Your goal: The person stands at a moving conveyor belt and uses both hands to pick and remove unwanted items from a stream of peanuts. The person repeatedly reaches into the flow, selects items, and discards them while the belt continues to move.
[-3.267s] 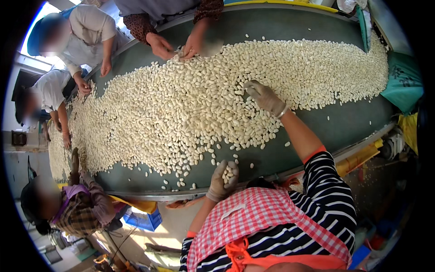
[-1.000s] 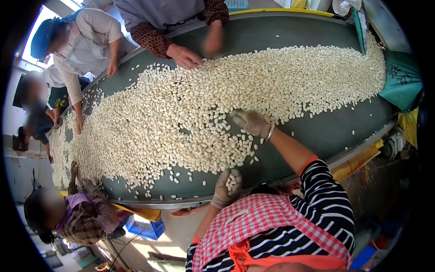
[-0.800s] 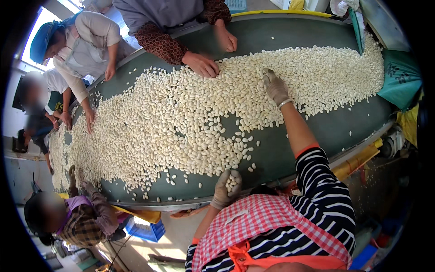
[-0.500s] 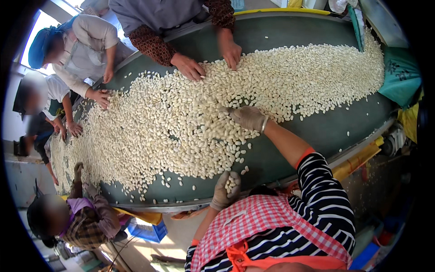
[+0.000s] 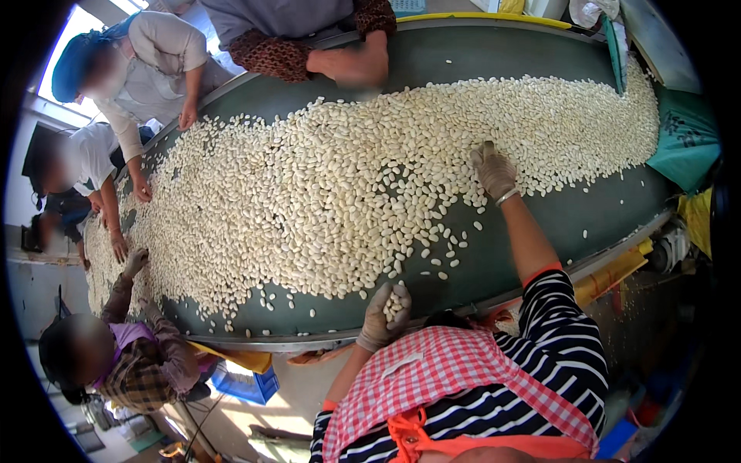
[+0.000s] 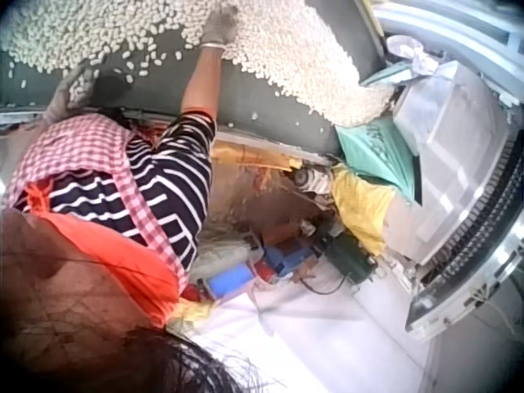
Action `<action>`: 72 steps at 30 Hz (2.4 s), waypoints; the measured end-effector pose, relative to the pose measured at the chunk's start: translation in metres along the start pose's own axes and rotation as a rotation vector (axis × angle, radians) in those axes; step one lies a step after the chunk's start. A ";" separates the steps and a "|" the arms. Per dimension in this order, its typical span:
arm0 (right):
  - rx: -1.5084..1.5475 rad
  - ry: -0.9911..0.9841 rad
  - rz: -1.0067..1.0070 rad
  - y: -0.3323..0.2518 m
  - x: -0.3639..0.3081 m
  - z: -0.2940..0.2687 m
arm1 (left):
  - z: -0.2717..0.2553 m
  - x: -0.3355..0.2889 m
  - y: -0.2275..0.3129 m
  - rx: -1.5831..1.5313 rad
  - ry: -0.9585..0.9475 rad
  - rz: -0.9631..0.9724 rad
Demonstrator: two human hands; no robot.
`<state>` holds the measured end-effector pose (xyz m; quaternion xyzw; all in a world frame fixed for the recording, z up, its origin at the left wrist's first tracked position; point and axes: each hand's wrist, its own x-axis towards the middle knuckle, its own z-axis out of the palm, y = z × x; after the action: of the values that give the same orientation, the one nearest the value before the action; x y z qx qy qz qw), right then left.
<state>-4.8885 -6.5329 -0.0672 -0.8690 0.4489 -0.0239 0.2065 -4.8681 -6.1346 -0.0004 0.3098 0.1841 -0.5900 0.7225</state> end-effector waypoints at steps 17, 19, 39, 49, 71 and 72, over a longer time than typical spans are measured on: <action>-0.171 -0.409 -0.353 -0.097 0.009 -0.017 | 0.028 0.021 -0.034 -0.025 -0.061 0.016; -0.321 -0.418 -0.399 -0.103 0.010 0.006 | 0.030 0.025 -0.037 -0.016 -0.056 0.017; -0.196 -0.691 -0.739 -0.190 -0.021 0.075 | 0.063 0.050 -0.075 0.026 -0.097 -0.003; 0.985 -0.815 -0.123 -0.053 -0.035 -0.026 | 0.081 0.063 -0.095 0.001 -0.056 0.047; 0.707 -0.246 -0.944 0.006 -0.165 -0.038 | 0.104 0.129 -0.140 -0.105 -0.021 0.636; 0.660 -0.241 -0.984 0.008 -0.162 -0.043 | 0.101 0.134 -0.140 -0.205 -0.065 0.620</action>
<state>-5.0005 -6.4236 -0.0075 -0.8613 -0.0634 -0.1562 0.4794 -4.9814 -6.3163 -0.0425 0.2577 0.1164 -0.3296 0.9008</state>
